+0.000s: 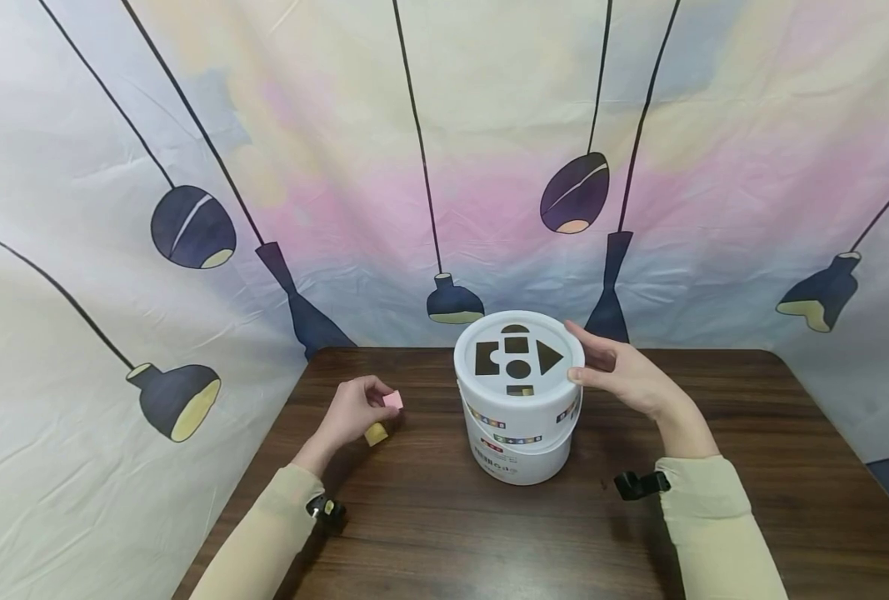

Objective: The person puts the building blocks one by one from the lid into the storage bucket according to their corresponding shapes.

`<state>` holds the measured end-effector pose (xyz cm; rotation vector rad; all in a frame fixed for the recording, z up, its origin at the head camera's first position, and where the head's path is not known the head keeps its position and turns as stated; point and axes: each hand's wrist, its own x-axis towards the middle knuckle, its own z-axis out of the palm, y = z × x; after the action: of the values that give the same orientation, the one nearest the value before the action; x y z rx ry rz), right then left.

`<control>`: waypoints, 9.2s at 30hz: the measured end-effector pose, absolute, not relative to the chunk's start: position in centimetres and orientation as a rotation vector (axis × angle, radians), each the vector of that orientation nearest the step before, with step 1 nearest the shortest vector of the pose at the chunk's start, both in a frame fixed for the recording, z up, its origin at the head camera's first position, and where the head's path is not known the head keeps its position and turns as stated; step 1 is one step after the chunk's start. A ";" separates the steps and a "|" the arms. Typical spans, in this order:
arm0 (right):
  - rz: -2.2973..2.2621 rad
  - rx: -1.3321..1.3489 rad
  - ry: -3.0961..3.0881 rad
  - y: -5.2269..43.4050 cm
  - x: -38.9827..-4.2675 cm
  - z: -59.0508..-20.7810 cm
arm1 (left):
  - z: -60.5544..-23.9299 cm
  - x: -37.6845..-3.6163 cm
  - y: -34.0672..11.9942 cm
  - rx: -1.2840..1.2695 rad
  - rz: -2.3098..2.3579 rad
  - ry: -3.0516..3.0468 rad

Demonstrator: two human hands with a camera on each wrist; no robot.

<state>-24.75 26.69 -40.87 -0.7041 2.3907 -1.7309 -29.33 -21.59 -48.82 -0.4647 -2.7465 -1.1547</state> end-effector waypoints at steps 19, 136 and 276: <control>-1.720 -0.687 2.401 26.7 -24.6 -40.7 | -42.0 -27.6 -16.9 -0.569 -1.458 -2.372; -1.692 -0.712 2.436 26.8 -24.8 -40.6 | -46.5 -25.1 -21.7 -0.747 -1.129 -2.668; -1.403 -0.601 2.568 26.7 -24.3 -38.2 | -35.6 -30.1 -5.9 -1.010 -1.227 -2.403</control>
<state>-24.26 26.73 -38.20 -0.6014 2.5675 -1.4033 -30.06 -5.91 -35.55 -1.0104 -2.4034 -1.2271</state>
